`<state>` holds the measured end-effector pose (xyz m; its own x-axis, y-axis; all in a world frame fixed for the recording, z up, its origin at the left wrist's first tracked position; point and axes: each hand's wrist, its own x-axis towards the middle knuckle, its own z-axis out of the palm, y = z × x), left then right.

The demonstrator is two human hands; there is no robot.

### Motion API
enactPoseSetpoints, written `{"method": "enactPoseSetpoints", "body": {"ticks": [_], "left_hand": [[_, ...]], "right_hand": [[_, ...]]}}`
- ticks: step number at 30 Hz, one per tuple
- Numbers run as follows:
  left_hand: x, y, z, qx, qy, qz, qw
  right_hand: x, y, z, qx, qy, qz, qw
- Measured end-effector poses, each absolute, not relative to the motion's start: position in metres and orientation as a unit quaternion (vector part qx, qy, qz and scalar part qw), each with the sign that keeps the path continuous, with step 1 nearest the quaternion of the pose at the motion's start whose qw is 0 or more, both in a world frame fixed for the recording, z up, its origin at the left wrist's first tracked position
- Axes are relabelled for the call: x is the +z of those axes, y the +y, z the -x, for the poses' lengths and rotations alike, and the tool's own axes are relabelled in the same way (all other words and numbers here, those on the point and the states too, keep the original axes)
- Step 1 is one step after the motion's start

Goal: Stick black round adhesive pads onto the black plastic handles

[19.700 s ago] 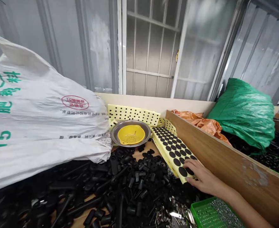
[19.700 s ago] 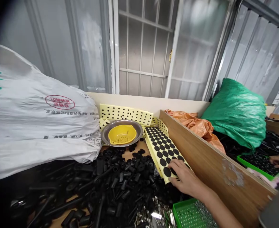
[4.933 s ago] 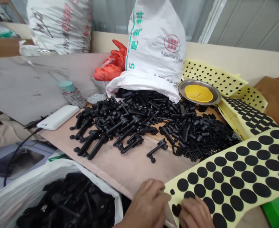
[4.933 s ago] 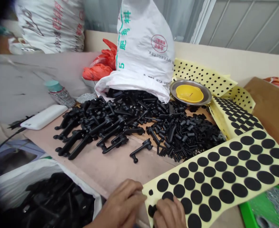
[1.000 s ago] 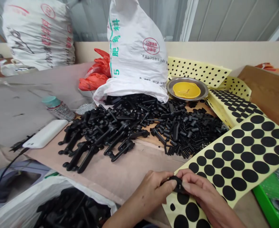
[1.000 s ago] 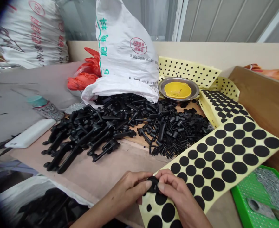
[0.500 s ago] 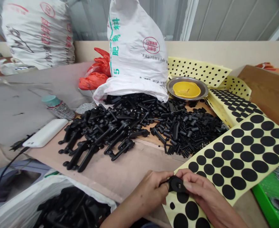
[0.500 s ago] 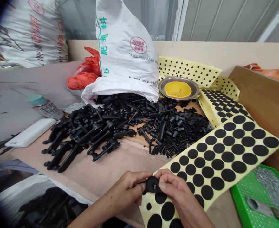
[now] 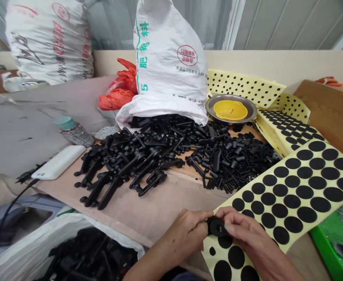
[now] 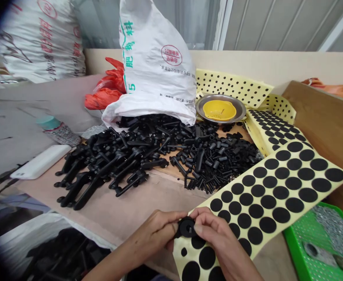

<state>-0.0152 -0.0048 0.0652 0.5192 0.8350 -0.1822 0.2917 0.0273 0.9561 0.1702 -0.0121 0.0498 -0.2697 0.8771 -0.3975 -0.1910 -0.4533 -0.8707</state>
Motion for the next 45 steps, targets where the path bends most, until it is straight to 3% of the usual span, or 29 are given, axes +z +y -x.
{"method": "enactPoseSetpoints", "body": {"ticks": [18, 37, 45], "left_hand": [[0.051, -0.004, 0.015, 0.246, 0.420, -0.592, 0.643], [0.067, -0.009, 0.013, 0.250, 0.459, -0.644, 0.559], [0.047, -0.011, 0.007, 0.274, 0.503, -0.661, 0.485]], "right_hand": [[0.042, -0.011, -0.170, 0.709, -0.347, 0.471, 0.394], [0.042, -0.011, -0.166, 0.682, -0.394, 0.490, 0.373], [0.043, -0.012, -0.163, 0.626, -0.478, 0.496, 0.364]]}}
